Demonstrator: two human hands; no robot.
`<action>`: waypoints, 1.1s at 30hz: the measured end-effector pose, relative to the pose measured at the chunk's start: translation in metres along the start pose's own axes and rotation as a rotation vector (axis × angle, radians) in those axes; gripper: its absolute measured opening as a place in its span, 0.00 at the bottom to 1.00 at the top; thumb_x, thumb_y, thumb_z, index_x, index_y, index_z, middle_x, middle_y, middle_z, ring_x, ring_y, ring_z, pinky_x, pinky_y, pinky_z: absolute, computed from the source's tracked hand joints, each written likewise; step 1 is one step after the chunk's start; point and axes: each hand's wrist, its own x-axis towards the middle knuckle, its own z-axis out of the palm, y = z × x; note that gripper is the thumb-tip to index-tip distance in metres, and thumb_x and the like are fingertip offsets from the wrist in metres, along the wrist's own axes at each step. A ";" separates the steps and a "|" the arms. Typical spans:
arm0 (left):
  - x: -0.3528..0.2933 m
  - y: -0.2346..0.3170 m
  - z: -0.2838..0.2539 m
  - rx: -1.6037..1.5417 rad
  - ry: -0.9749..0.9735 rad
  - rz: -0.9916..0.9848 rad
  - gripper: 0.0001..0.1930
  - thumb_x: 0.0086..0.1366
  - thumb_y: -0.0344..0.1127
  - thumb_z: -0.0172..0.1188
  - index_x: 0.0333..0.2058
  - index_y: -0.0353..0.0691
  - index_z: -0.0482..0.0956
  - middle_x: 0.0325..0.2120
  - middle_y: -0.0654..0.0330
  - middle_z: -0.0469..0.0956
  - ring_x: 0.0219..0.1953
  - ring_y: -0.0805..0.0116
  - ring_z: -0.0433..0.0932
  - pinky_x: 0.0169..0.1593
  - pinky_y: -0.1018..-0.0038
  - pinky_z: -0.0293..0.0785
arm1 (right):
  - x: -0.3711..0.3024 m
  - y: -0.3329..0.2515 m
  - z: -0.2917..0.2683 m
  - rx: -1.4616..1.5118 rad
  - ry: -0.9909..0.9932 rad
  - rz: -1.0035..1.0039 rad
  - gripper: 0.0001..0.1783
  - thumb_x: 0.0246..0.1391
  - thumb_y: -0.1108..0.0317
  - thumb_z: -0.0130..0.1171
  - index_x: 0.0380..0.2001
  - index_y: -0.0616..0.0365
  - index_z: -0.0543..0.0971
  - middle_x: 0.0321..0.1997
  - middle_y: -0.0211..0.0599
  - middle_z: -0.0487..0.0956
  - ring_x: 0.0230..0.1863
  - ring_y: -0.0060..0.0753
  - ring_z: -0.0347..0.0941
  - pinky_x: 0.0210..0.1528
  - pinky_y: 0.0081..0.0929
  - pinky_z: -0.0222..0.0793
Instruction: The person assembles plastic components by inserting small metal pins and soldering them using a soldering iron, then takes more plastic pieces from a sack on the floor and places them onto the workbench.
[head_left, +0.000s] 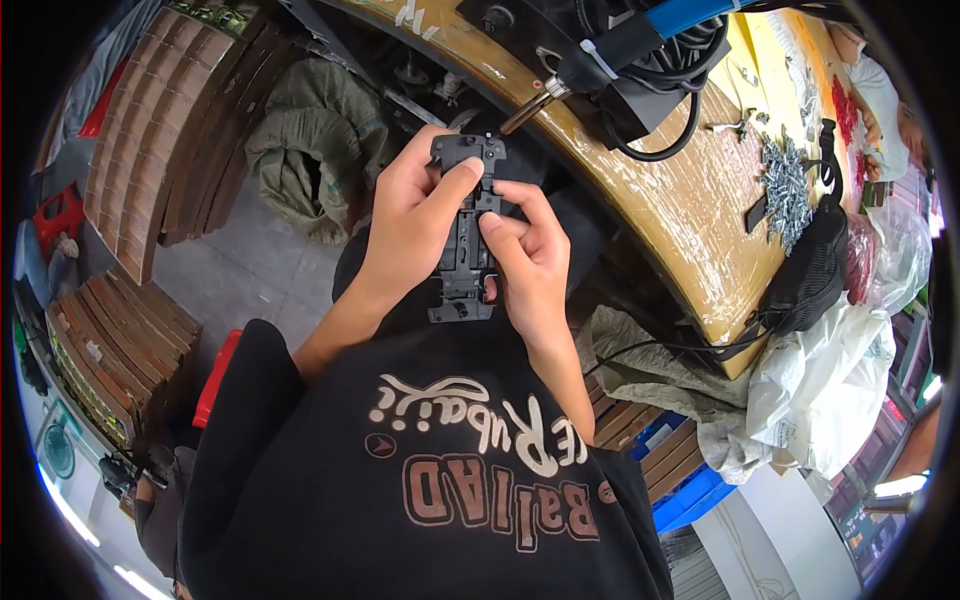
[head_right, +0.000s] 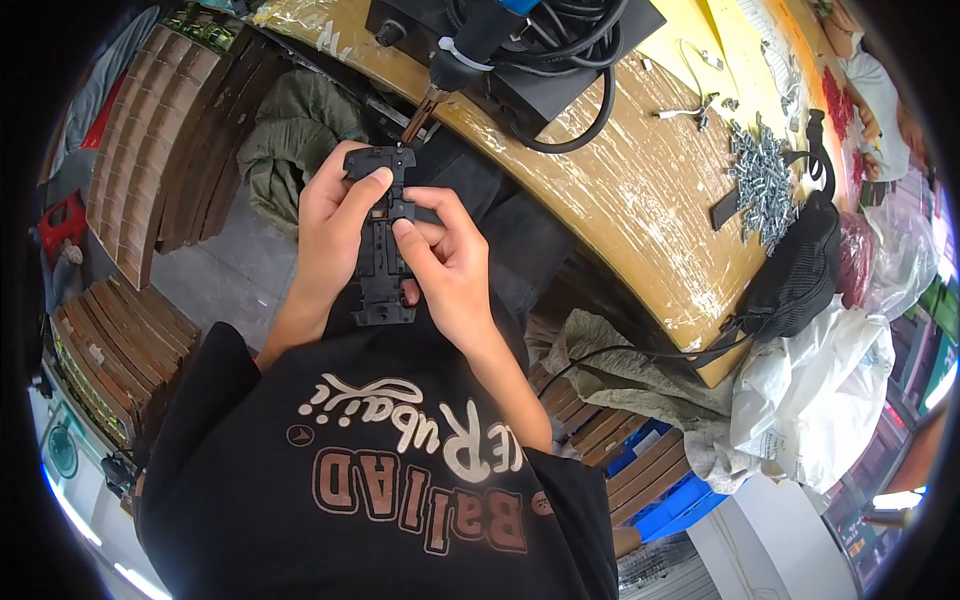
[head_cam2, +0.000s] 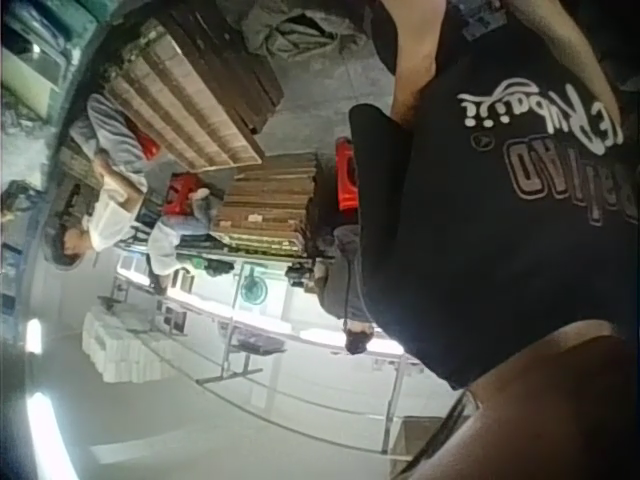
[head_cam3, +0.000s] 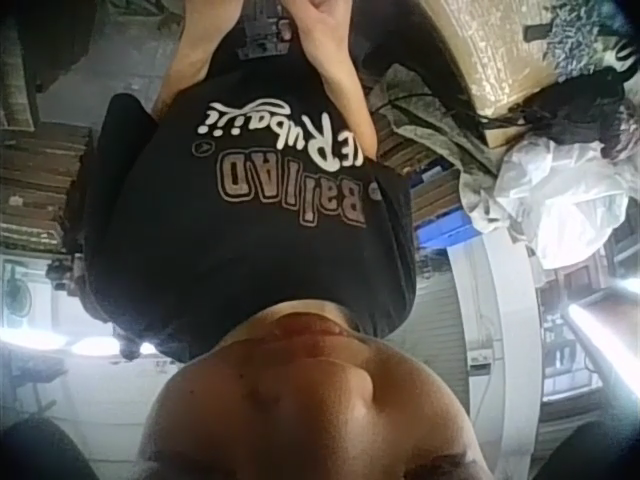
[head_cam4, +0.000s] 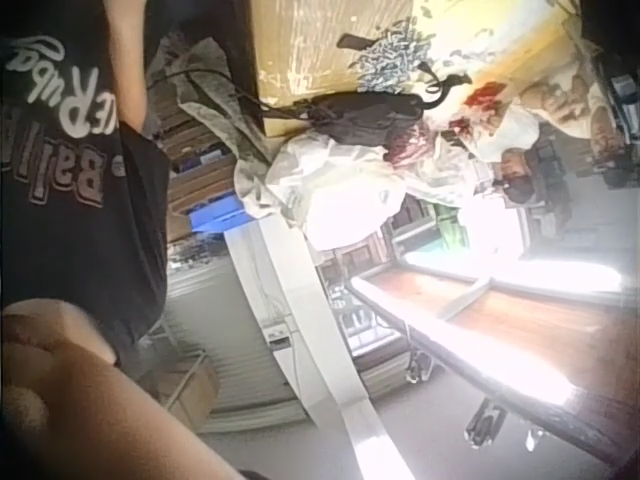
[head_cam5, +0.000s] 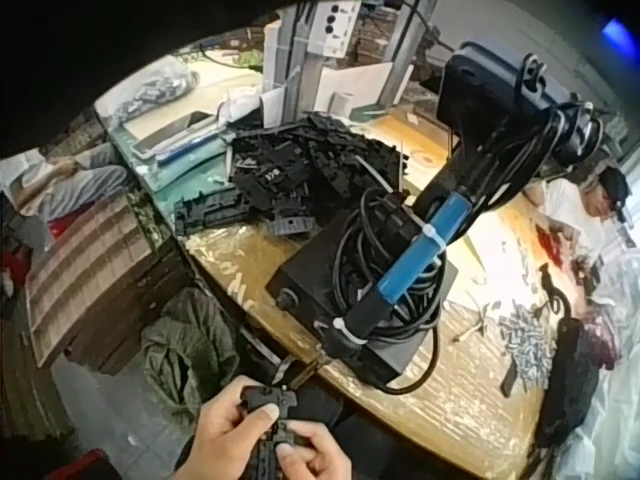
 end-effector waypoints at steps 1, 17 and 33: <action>0.000 -0.001 0.000 0.000 0.001 -0.001 0.02 0.56 0.26 0.50 0.29 0.35 0.68 0.21 0.70 0.67 0.22 0.89 0.61 0.24 0.89 0.58 | 0.000 0.000 0.000 0.000 0.000 0.001 0.12 0.52 0.73 0.48 0.41 0.62 0.64 0.12 0.22 0.63 0.11 0.09 0.53 0.10 0.11 0.53; 0.008 -0.005 -0.003 0.016 -0.015 0.057 0.02 0.56 0.25 0.50 0.29 0.35 0.67 0.22 0.70 0.68 0.22 0.89 0.62 0.25 0.89 0.59 | 0.008 0.001 -0.001 -0.006 0.010 0.001 0.12 0.52 0.73 0.48 0.41 0.62 0.65 0.14 0.22 0.65 0.12 0.09 0.55 0.11 0.11 0.53; 0.010 -0.004 -0.004 0.007 -0.033 0.056 0.02 0.57 0.26 0.49 0.29 0.36 0.66 0.20 0.71 0.67 0.20 0.90 0.61 0.22 0.89 0.57 | 0.009 0.000 0.001 0.013 0.010 0.006 0.13 0.52 0.73 0.48 0.41 0.62 0.65 0.16 0.25 0.69 0.12 0.09 0.57 0.11 0.10 0.54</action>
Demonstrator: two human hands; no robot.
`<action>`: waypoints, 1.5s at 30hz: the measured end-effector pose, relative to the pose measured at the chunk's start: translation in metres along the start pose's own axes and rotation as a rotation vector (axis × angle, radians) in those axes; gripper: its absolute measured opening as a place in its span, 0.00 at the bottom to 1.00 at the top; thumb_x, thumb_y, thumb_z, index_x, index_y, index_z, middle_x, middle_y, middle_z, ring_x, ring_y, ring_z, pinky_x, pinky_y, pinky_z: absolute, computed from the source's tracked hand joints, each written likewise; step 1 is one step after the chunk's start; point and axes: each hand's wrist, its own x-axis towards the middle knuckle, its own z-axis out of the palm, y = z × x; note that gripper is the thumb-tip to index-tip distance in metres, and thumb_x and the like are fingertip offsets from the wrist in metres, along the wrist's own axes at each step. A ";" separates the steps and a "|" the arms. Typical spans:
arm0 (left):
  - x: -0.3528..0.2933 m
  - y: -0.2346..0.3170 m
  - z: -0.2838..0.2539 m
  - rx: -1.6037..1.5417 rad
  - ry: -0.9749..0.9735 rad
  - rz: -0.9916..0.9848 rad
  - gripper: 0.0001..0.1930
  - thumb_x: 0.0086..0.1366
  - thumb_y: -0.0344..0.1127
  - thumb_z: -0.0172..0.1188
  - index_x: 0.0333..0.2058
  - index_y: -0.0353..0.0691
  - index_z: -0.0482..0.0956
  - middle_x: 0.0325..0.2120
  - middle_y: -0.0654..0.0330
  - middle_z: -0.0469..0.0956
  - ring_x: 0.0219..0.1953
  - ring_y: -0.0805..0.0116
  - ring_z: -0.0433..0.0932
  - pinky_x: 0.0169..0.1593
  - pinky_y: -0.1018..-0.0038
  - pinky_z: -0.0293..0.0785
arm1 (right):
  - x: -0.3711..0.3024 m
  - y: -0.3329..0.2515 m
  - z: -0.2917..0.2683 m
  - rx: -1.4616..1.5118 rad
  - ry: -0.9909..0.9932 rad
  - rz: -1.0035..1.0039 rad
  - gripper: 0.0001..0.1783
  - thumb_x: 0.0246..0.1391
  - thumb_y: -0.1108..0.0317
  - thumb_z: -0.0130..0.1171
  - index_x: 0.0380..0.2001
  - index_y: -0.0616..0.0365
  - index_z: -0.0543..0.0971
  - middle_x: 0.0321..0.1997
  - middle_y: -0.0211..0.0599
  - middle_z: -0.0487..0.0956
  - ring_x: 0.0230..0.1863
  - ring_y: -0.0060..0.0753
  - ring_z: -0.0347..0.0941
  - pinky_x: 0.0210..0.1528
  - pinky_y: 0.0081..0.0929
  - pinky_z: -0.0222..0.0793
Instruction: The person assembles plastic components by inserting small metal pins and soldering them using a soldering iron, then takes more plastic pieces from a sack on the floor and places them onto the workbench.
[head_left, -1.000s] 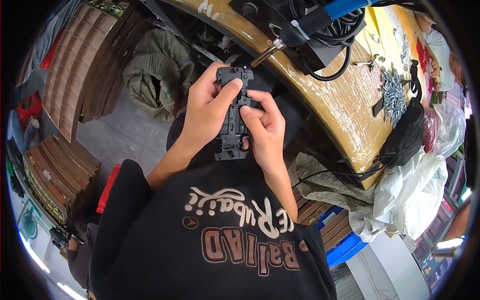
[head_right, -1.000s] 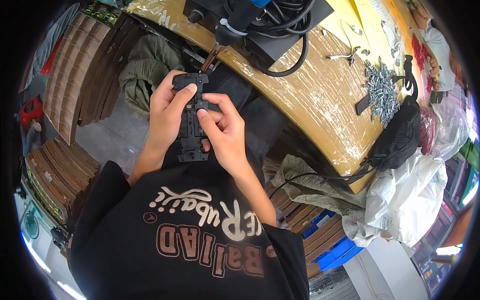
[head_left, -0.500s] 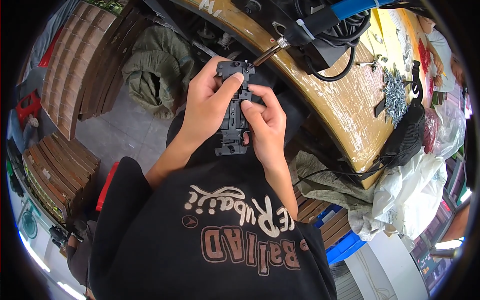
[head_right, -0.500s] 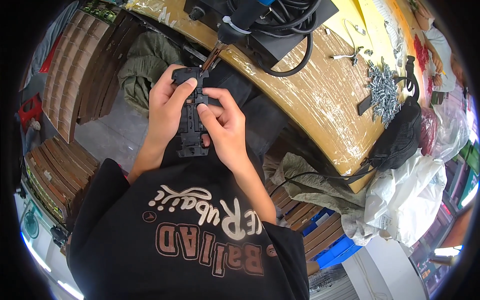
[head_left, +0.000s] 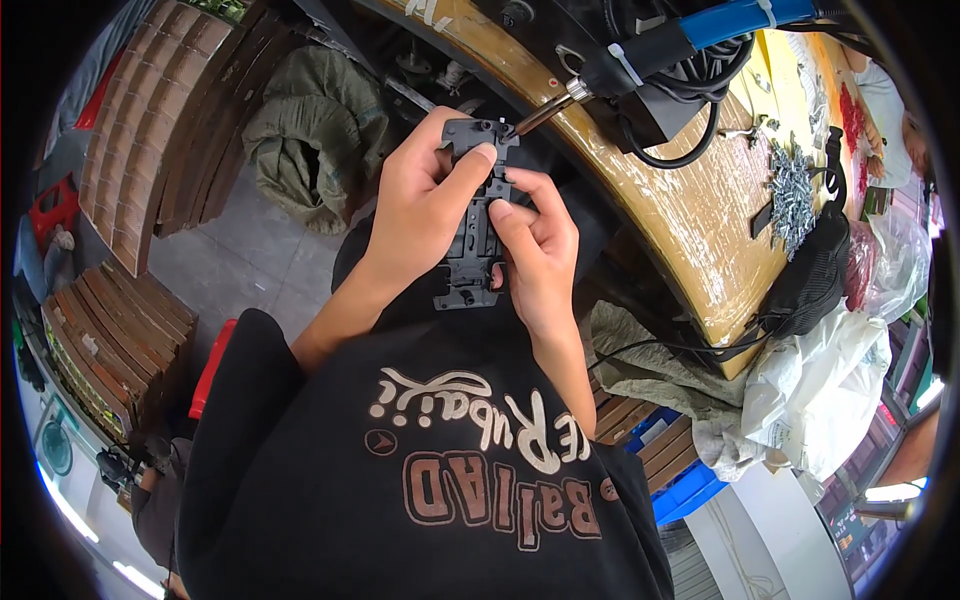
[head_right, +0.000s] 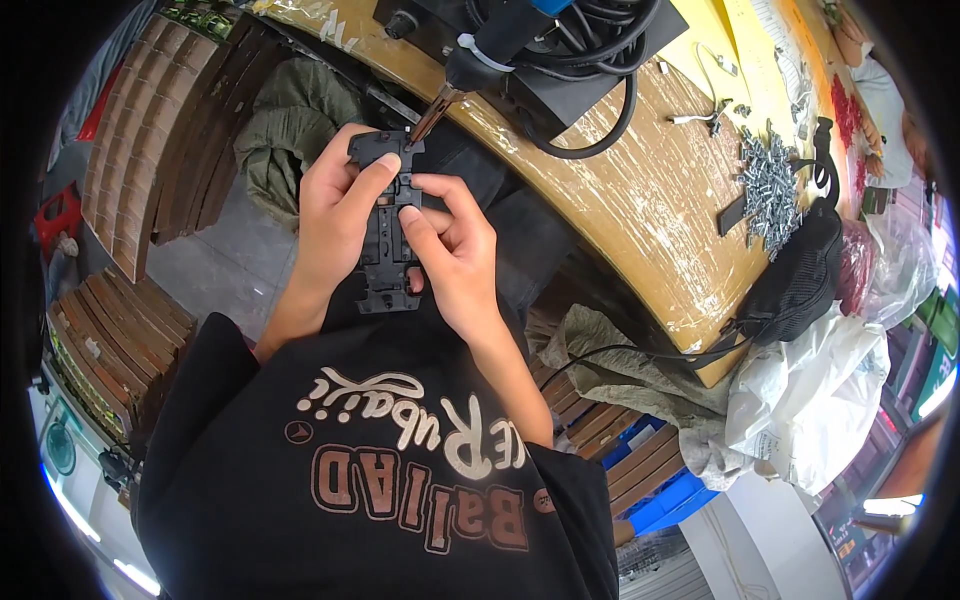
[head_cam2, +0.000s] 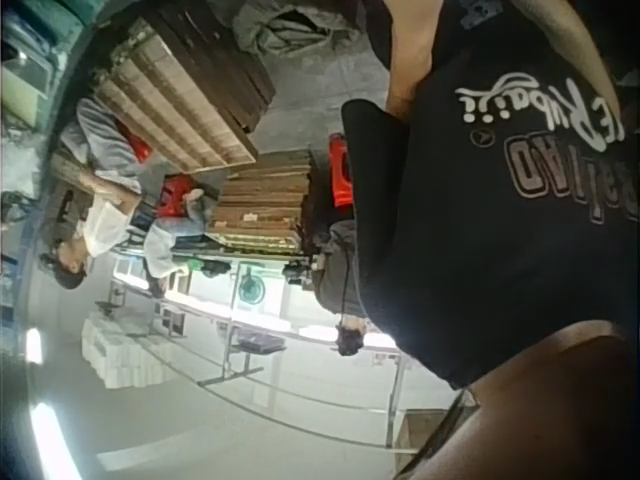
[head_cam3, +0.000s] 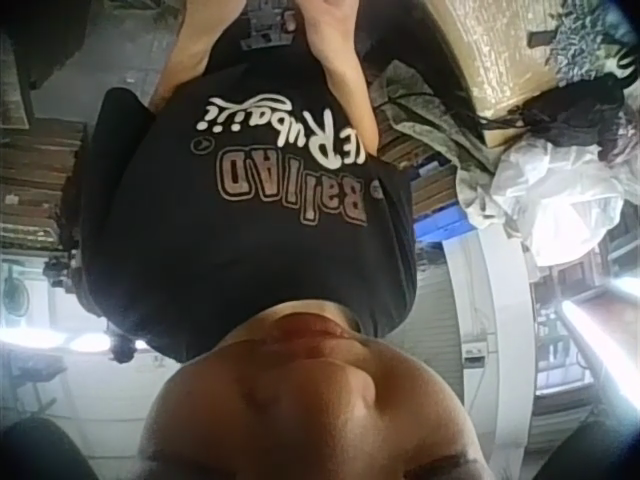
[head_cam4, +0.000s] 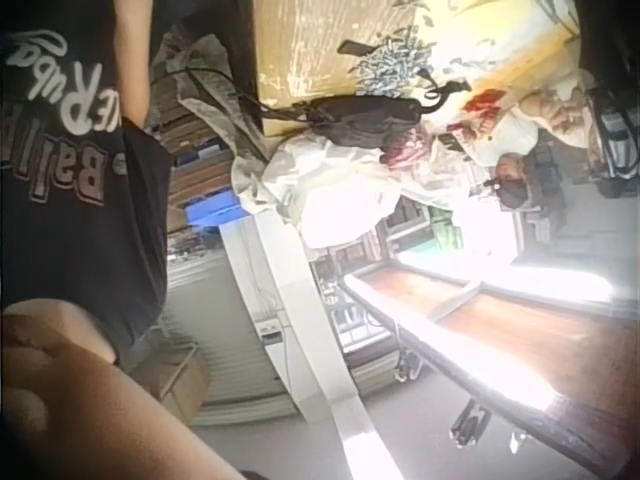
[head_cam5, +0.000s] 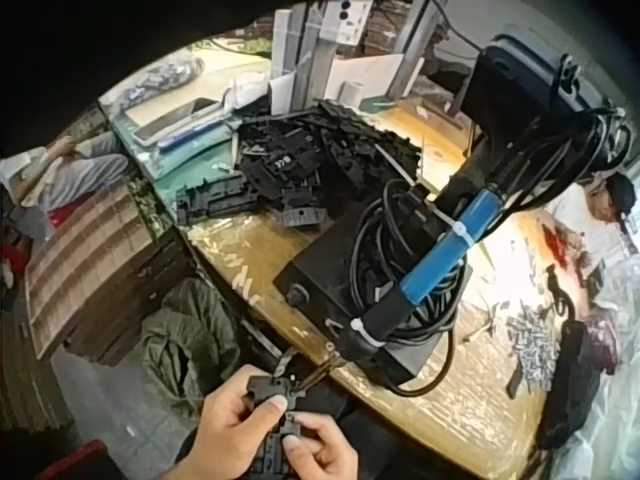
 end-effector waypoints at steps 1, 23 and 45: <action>0.000 0.000 0.000 -0.001 0.001 0.000 0.02 0.57 0.26 0.49 0.29 0.36 0.66 0.20 0.71 0.67 0.20 0.90 0.61 0.22 0.89 0.57 | 0.000 0.000 0.000 -0.001 0.000 0.000 0.13 0.52 0.73 0.48 0.41 0.62 0.65 0.16 0.25 0.69 0.12 0.09 0.57 0.11 0.10 0.54; -0.005 -0.067 0.031 0.038 -0.066 -0.183 0.02 0.57 0.28 0.51 0.27 0.38 0.67 0.17 0.72 0.65 0.19 0.89 0.61 0.21 0.88 0.56 | -0.013 0.038 -0.084 0.051 -0.152 0.077 0.06 0.49 0.72 0.48 0.27 0.58 0.62 0.14 0.30 0.67 0.11 0.18 0.63 0.12 0.14 0.58; 0.003 -0.041 0.173 0.516 -0.584 0.521 0.27 0.61 0.55 0.40 0.40 0.30 0.66 0.13 0.55 0.71 0.14 0.75 0.65 0.19 0.85 0.60 | -0.187 0.015 -0.264 -0.200 1.780 -1.182 0.13 0.46 0.76 0.45 0.38 0.65 0.62 0.24 0.42 0.72 0.16 0.25 0.67 0.10 0.15 0.63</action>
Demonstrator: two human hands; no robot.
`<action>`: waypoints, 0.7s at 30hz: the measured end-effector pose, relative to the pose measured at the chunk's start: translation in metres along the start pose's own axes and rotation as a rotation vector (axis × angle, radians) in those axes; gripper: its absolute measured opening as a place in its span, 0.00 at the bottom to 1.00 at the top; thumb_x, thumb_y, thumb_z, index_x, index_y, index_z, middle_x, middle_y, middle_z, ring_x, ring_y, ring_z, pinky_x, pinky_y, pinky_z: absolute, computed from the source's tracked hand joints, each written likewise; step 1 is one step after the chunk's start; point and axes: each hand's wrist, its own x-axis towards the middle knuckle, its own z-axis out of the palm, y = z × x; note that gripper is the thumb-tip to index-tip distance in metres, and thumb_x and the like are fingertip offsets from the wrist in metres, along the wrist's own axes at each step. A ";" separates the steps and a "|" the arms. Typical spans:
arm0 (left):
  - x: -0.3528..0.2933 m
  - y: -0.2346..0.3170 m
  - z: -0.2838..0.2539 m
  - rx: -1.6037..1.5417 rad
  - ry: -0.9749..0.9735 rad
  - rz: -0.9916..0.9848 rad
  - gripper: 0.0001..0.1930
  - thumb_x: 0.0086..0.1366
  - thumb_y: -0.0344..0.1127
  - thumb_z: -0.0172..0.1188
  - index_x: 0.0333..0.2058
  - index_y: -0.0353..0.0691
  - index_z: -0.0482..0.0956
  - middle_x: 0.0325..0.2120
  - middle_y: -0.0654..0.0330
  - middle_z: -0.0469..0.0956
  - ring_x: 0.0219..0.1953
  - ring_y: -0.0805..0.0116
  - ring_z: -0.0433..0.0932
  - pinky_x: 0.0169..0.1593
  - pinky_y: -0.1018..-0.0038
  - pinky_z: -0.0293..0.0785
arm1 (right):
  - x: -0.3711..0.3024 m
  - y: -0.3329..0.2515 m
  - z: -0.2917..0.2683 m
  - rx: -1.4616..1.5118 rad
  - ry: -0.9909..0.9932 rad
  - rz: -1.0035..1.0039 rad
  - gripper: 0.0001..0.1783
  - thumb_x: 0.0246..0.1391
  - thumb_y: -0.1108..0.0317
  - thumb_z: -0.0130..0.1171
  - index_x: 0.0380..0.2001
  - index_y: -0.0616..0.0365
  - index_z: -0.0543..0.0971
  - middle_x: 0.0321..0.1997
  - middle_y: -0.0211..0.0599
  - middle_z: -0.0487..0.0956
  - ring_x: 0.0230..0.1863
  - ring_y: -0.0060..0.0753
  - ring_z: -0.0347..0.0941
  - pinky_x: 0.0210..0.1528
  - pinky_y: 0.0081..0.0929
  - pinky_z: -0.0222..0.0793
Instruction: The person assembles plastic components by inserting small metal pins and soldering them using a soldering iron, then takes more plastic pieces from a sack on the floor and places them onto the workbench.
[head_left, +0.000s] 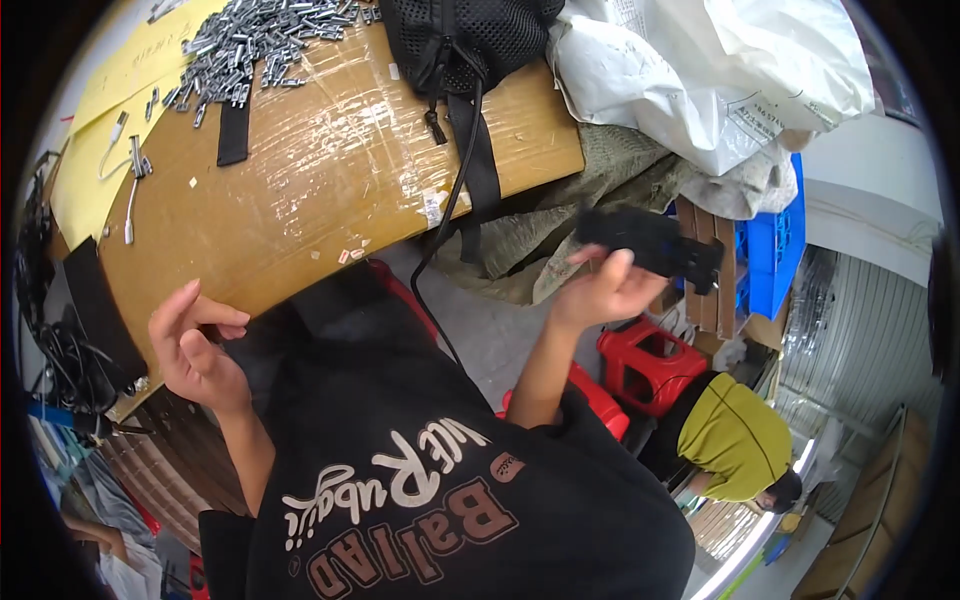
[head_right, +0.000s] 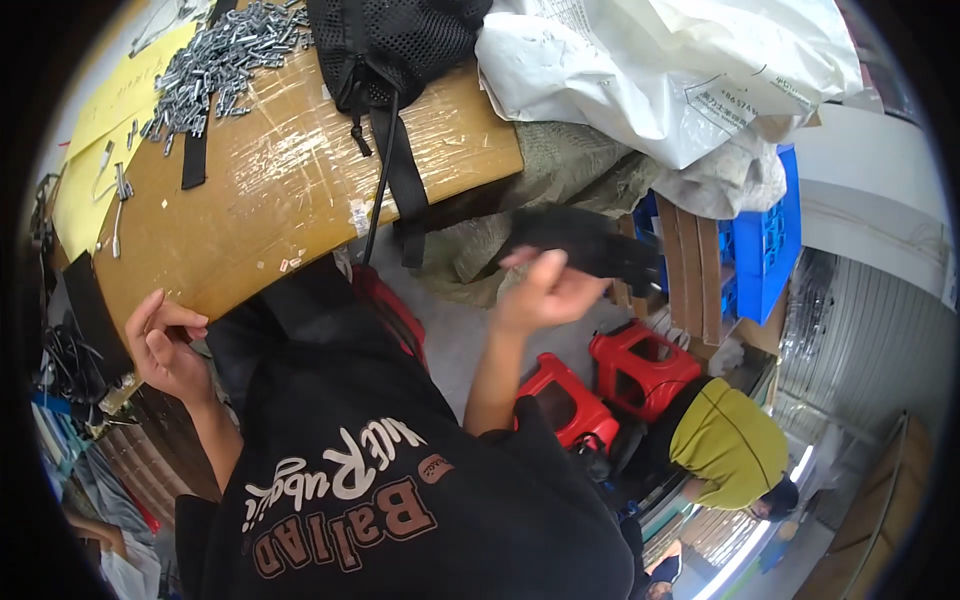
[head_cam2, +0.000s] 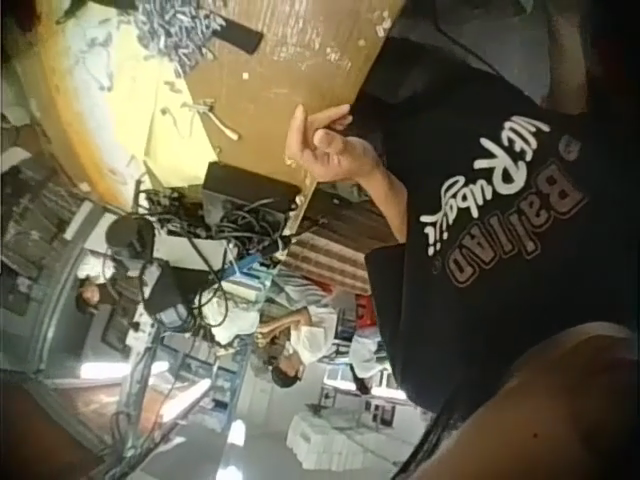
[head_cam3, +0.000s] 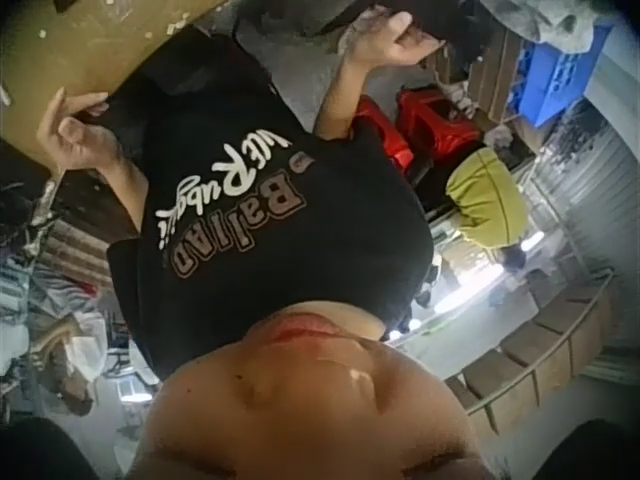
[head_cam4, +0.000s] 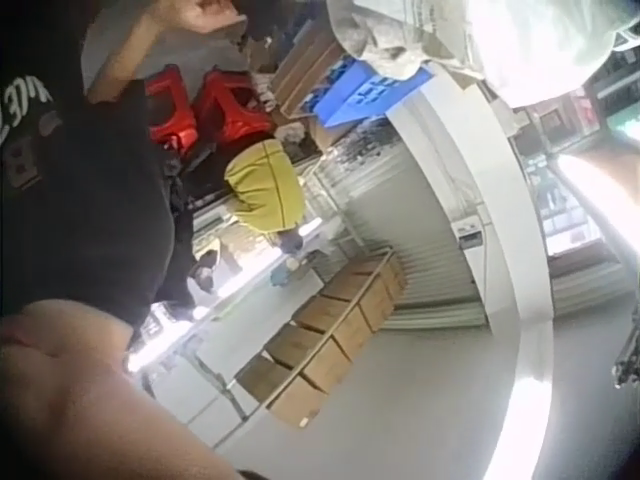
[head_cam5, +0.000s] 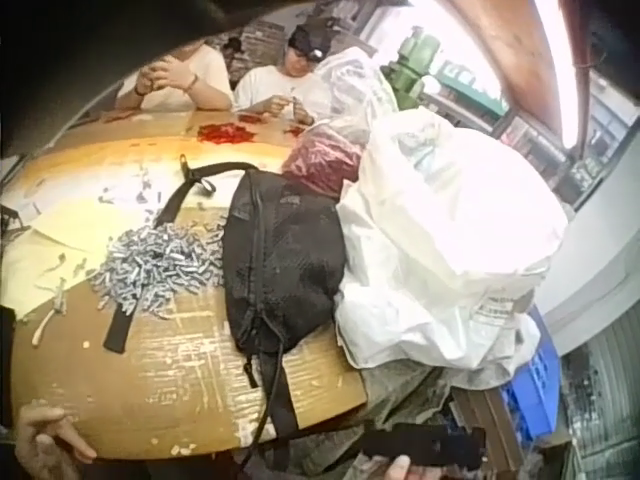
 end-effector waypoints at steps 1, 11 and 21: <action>0.003 -0.002 0.002 -0.022 0.026 -0.017 0.26 0.62 0.53 0.41 0.39 0.30 0.66 0.13 0.56 0.71 0.14 0.76 0.65 0.20 0.85 0.59 | 0.012 0.017 -0.018 -0.139 0.093 -0.028 0.13 0.47 0.76 0.45 0.38 0.65 0.62 0.24 0.42 0.72 0.16 0.24 0.67 0.11 0.15 0.63; -0.006 -0.004 0.011 0.082 0.005 0.013 0.18 0.61 0.43 0.47 0.38 0.30 0.68 0.12 0.58 0.70 0.15 0.77 0.66 0.20 0.86 0.59 | 0.003 0.179 -0.120 -1.171 0.001 0.227 0.12 0.46 0.67 0.49 0.31 0.62 0.63 0.22 0.46 0.74 0.21 0.41 0.72 0.24 0.35 0.66; -0.001 -0.007 0.014 0.162 0.010 0.046 0.11 0.59 0.34 0.50 0.33 0.30 0.73 0.14 0.58 0.71 0.15 0.77 0.68 0.19 0.85 0.59 | -0.057 0.243 -0.190 -1.647 -0.796 0.377 0.23 0.42 0.54 0.52 0.38 0.59 0.70 0.30 0.51 0.76 0.38 0.49 0.72 0.52 0.43 0.54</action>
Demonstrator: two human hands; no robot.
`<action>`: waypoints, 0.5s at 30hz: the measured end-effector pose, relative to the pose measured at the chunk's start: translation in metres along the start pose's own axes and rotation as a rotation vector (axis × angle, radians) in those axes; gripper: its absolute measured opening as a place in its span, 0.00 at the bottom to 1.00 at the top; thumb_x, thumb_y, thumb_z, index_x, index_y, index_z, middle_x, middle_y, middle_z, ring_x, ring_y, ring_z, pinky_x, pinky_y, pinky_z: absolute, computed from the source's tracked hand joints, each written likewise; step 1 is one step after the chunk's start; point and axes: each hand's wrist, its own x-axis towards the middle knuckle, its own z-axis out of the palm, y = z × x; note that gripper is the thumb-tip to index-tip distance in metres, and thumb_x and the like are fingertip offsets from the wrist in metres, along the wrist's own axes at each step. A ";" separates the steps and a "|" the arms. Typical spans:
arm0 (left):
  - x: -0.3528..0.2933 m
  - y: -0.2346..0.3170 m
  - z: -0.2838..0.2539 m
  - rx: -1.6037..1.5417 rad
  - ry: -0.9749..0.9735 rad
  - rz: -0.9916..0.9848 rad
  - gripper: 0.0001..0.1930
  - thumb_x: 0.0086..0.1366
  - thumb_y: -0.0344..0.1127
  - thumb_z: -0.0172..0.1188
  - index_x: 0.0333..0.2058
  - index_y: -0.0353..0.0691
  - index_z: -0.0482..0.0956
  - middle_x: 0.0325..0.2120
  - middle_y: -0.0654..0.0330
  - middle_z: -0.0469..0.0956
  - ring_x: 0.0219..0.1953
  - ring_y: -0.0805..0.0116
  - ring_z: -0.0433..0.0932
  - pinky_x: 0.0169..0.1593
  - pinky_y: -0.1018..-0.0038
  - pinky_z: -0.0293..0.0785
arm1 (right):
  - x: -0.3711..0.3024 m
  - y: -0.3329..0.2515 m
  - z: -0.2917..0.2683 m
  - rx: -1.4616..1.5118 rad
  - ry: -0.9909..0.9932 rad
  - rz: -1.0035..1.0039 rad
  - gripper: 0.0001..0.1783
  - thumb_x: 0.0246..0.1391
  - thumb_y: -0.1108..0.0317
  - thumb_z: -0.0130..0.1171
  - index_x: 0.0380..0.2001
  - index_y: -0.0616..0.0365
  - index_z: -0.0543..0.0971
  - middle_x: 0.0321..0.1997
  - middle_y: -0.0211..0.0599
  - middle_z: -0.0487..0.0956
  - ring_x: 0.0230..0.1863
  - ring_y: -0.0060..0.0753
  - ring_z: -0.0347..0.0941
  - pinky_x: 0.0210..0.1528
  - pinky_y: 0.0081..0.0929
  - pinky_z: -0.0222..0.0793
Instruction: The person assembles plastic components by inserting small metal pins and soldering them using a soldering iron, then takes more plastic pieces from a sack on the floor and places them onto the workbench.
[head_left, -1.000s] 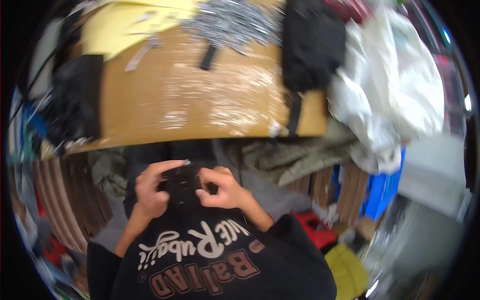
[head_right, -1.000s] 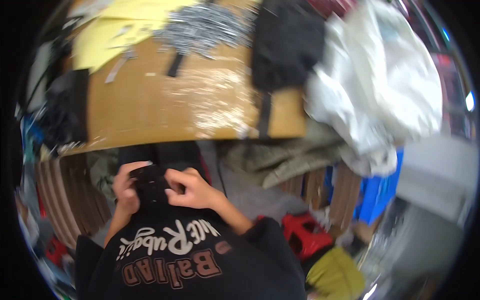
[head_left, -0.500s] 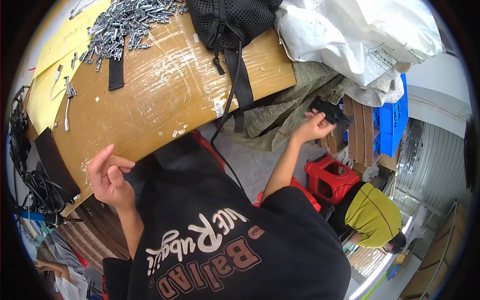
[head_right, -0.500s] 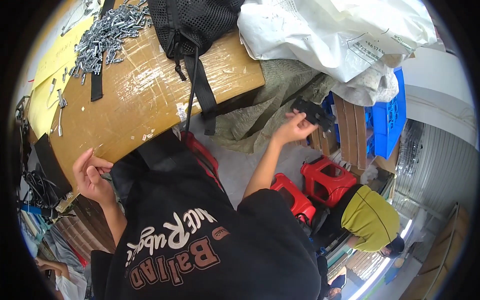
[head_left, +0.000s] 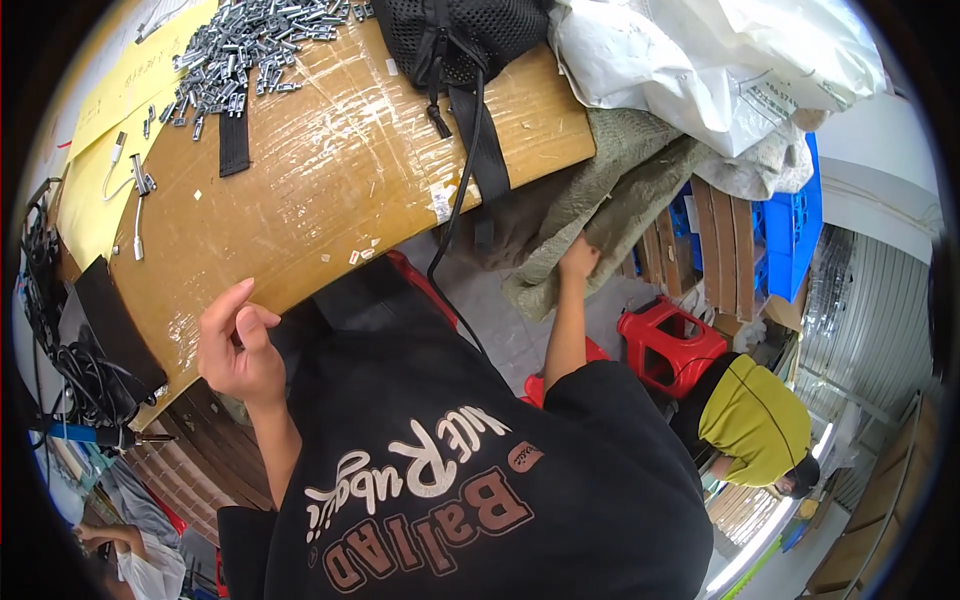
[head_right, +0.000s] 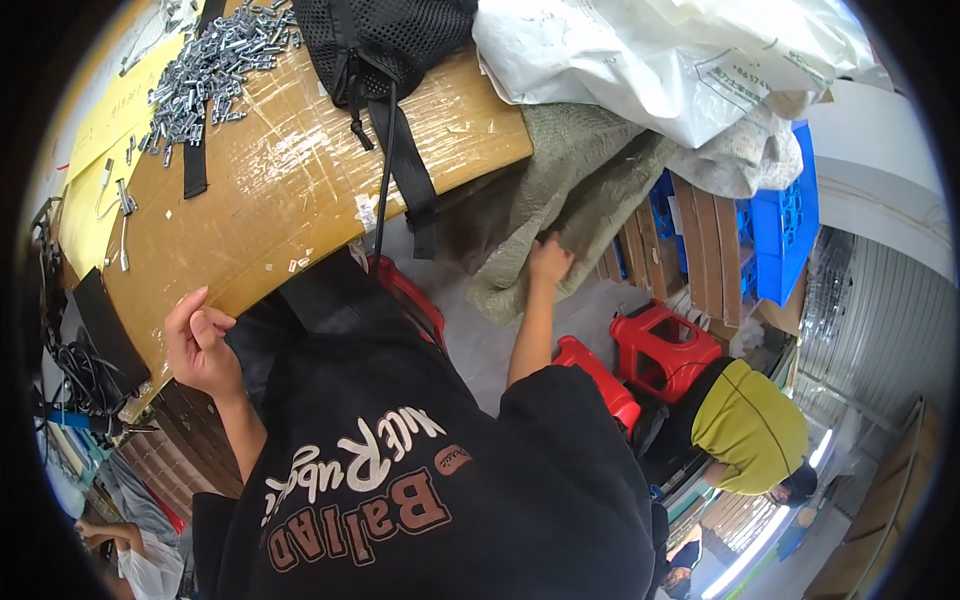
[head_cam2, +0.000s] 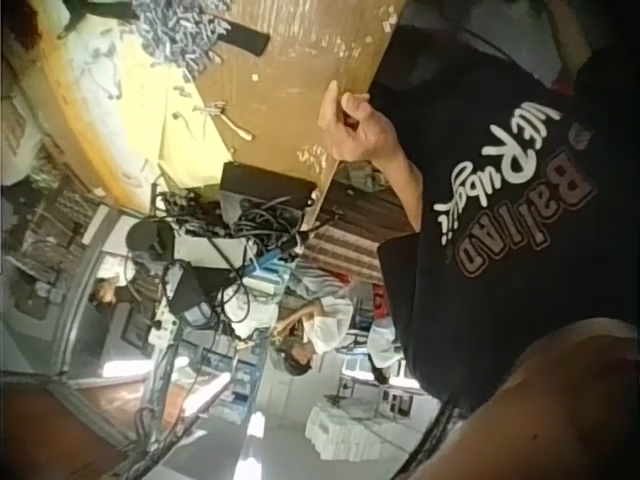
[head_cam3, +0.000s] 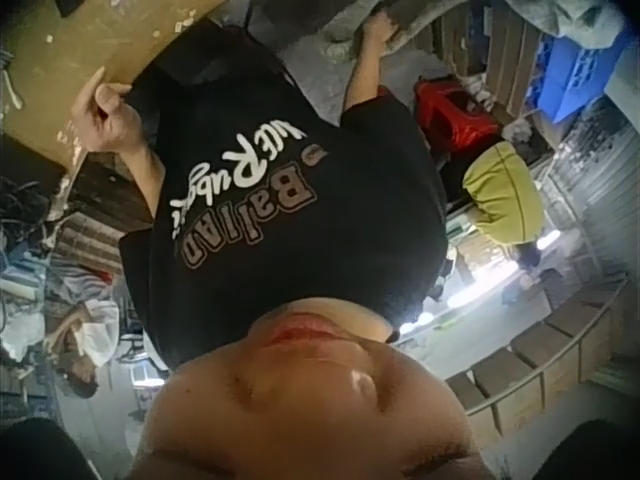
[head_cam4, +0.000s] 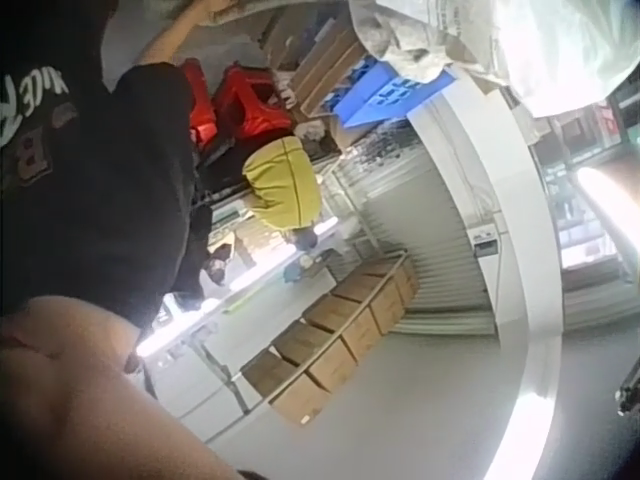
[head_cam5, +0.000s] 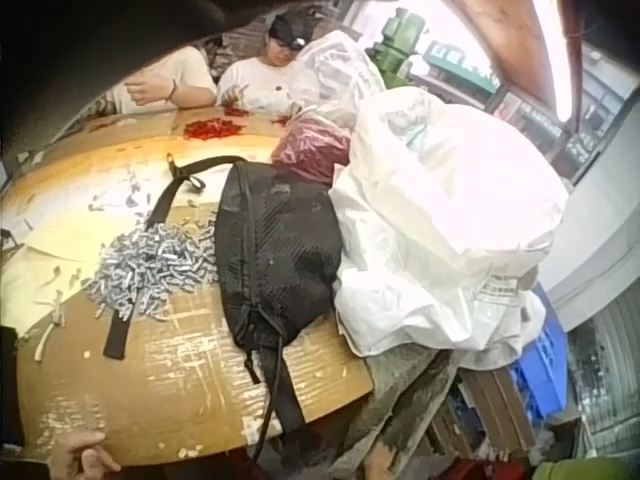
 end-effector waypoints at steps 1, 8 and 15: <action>-0.001 -0.002 -0.003 0.023 0.005 0.008 0.09 0.58 0.32 0.50 0.32 0.31 0.74 0.15 0.58 0.72 0.15 0.77 0.69 0.18 0.85 0.59 | -0.002 -0.007 0.003 0.005 0.011 -0.005 0.23 0.42 0.54 0.52 0.38 0.59 0.70 0.30 0.51 0.76 0.38 0.49 0.72 0.52 0.43 0.54; 0.000 -0.003 0.005 0.017 -0.040 0.103 0.04 0.52 0.25 0.54 0.27 0.34 0.75 0.13 0.63 0.69 0.13 0.78 0.67 0.16 0.84 0.57 | -0.004 0.007 0.024 1.069 0.011 0.064 0.09 0.45 0.70 0.49 0.27 0.66 0.72 0.29 0.43 0.75 0.31 0.34 0.69 0.37 0.27 0.64; 0.000 0.006 -0.011 -0.068 -0.101 0.028 0.01 0.50 0.25 0.56 0.23 0.36 0.75 0.11 0.63 0.68 0.13 0.77 0.67 0.17 0.84 0.58 | -0.057 -0.087 -0.251 1.364 0.137 -0.157 0.13 0.53 0.66 0.49 0.41 0.61 0.69 0.32 0.39 0.74 0.27 0.24 0.71 0.29 0.17 0.68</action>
